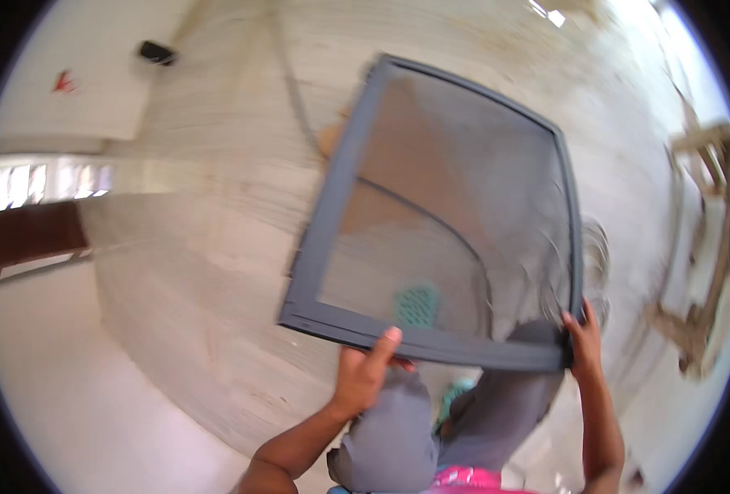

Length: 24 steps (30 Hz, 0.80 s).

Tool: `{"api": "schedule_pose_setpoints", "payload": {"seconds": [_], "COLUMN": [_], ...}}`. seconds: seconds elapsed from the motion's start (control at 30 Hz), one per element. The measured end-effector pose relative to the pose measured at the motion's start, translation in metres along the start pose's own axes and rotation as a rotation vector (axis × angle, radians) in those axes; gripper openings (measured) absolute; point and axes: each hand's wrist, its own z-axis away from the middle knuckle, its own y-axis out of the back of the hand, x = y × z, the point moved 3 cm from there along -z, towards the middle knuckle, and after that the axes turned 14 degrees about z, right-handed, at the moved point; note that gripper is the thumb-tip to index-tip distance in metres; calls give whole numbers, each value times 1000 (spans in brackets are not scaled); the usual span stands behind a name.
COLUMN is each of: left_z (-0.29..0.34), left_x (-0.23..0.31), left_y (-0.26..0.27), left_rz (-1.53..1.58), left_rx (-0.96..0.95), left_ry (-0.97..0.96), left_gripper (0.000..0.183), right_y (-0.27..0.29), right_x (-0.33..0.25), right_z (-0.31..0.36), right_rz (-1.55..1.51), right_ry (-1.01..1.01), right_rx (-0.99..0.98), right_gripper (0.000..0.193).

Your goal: The recorder is repairing an aluminum window screen frame, using a screwdriver to pry and a utility knife to cut materials.

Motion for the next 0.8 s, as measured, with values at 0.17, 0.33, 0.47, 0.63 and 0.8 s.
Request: {"api": "schedule_pose_setpoints", "payload": {"seconds": [0.17, 0.33, 0.47, 0.63, 0.8], "left_z": [10, -1, -9, -5, -12], "left_x": [18, 5, -16, -19, 82], "left_y": [1, 9, 41, 67, 74], "left_rz": [22, 73, 109, -52, -893], "left_rx": [-30, -54, -33, -28, -432], "left_ry": [-25, 26, 206, 355, 433], "left_gripper": [23, 25, 32, 44, 32], "right_y": [-9, -3, -3, -6, -7], "right_x": [-11, -2, -2, -16, -2], "right_z": [-4, -3, 0, 5, 2], "right_rz": [-36, -72, -14, 131, 234], "right_ry": [39, 53, 118, 234, 237], "right_rx": [-62, -64, -30, 31, 16], "right_gripper": [73, 75, 74, 73, 76]}}
